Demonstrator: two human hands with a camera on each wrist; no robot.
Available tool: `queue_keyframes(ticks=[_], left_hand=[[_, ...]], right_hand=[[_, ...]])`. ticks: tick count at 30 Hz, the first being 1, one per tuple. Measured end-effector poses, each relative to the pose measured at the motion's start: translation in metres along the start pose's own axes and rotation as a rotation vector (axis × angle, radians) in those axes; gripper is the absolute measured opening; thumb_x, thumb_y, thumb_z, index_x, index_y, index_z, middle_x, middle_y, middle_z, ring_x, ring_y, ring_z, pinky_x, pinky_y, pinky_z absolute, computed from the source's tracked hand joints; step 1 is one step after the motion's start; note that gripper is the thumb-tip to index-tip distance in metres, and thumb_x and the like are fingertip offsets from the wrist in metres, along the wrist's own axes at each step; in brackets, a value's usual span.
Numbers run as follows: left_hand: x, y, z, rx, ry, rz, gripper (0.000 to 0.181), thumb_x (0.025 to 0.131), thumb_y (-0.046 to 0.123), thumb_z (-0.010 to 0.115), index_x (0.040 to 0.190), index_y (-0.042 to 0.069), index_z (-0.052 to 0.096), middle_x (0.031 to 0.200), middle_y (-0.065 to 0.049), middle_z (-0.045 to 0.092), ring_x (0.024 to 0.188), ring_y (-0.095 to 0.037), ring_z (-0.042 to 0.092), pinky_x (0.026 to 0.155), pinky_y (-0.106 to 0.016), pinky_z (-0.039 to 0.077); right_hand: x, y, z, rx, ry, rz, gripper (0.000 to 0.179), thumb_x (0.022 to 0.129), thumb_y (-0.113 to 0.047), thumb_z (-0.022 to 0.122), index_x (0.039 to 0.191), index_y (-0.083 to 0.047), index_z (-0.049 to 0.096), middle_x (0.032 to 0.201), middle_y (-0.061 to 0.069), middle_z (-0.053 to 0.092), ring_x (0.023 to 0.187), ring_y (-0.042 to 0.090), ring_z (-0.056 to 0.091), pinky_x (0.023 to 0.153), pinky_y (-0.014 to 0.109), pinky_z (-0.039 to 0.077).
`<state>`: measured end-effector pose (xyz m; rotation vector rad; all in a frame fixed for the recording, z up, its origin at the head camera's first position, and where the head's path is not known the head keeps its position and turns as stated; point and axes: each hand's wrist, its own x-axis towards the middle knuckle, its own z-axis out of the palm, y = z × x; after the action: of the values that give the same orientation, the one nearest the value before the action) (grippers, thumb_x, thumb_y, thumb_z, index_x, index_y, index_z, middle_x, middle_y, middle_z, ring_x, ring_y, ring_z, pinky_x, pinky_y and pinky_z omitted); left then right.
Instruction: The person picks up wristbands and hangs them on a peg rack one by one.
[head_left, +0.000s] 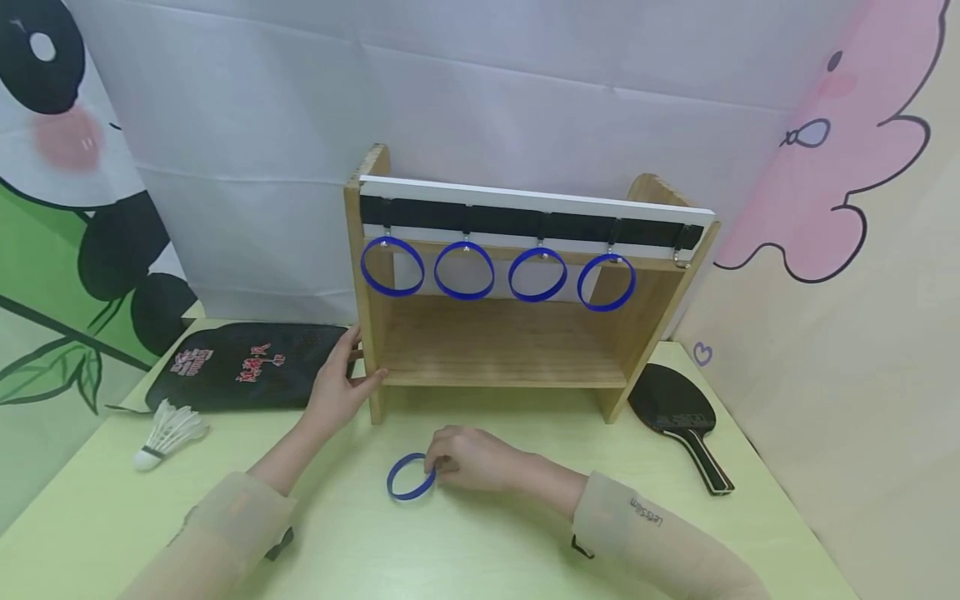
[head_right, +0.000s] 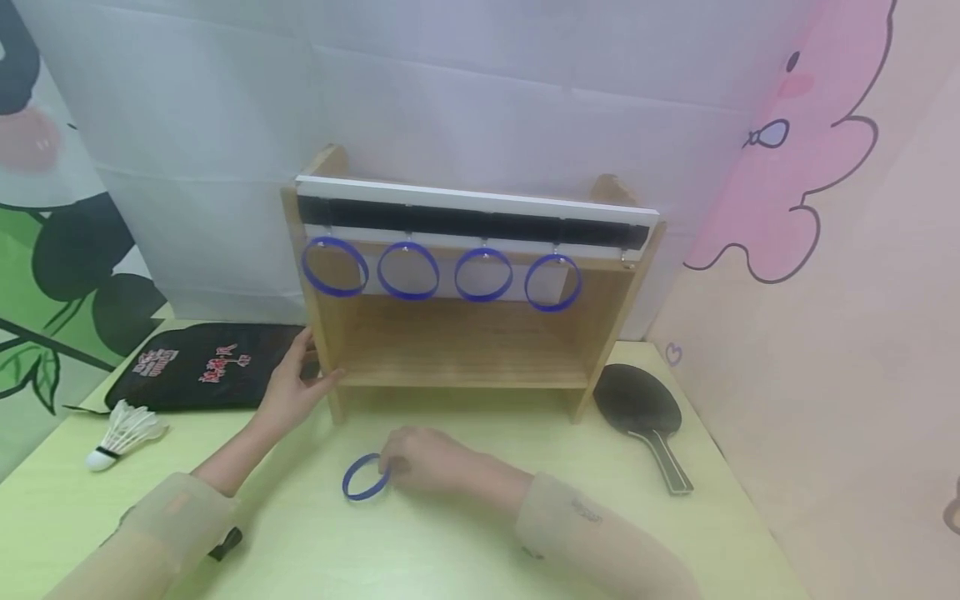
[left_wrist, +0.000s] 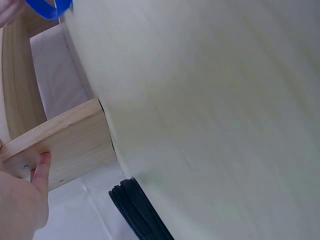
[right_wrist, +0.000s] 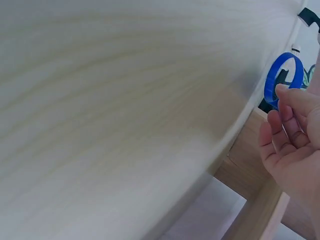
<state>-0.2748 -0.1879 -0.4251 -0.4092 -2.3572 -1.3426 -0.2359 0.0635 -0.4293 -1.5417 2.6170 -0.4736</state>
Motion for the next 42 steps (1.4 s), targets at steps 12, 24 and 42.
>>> queue_keyframes(ticks=[12, 24, 42], left_hand=[[-0.001, 0.002, -0.001, -0.011, -0.011, -0.006, 0.082, 0.087, 0.017, 0.069, 0.152, 0.022, 0.018, 0.145, -0.018, 0.034, 0.12, -0.037, 0.049, 0.078, -0.038, 0.059], [0.0, 0.003, -0.002, -0.009, -0.015, -0.012, 0.082, 0.087, 0.015, 0.069, 0.152, 0.02, 0.018, 0.145, -0.02, 0.033, 0.121, -0.037, 0.048, 0.077, -0.038, 0.06], [0.0, 0.002, -0.002, -0.02, -0.015, -0.006, 0.082, 0.087, 0.016, 0.069, 0.152, 0.022, 0.018, 0.145, -0.018, 0.034, 0.119, -0.036, 0.049, 0.077, -0.036, 0.06]], right_hand=[[-0.02, -0.004, -0.032, 0.099, 0.066, -0.004, 0.012, 0.082, -0.006, 0.073, 0.093, -0.009, 0.071, 0.088, -0.003, 0.064, 0.081, 0.01, 0.061, 0.073, 0.01, 0.052], [-0.035, -0.006, -0.062, 0.13, 0.154, -0.042, 0.011, 0.083, -0.009, 0.072, 0.094, -0.012, 0.072, 0.088, -0.005, 0.063, 0.078, 0.005, 0.057, 0.067, 0.015, 0.053], [-0.065, -0.011, -0.109, 0.135, 0.396, -0.075, 0.019, 0.081, -0.01, 0.075, 0.1, -0.011, 0.072, 0.099, -0.003, 0.067, 0.084, 0.009, 0.059, 0.069, 0.017, 0.054]])
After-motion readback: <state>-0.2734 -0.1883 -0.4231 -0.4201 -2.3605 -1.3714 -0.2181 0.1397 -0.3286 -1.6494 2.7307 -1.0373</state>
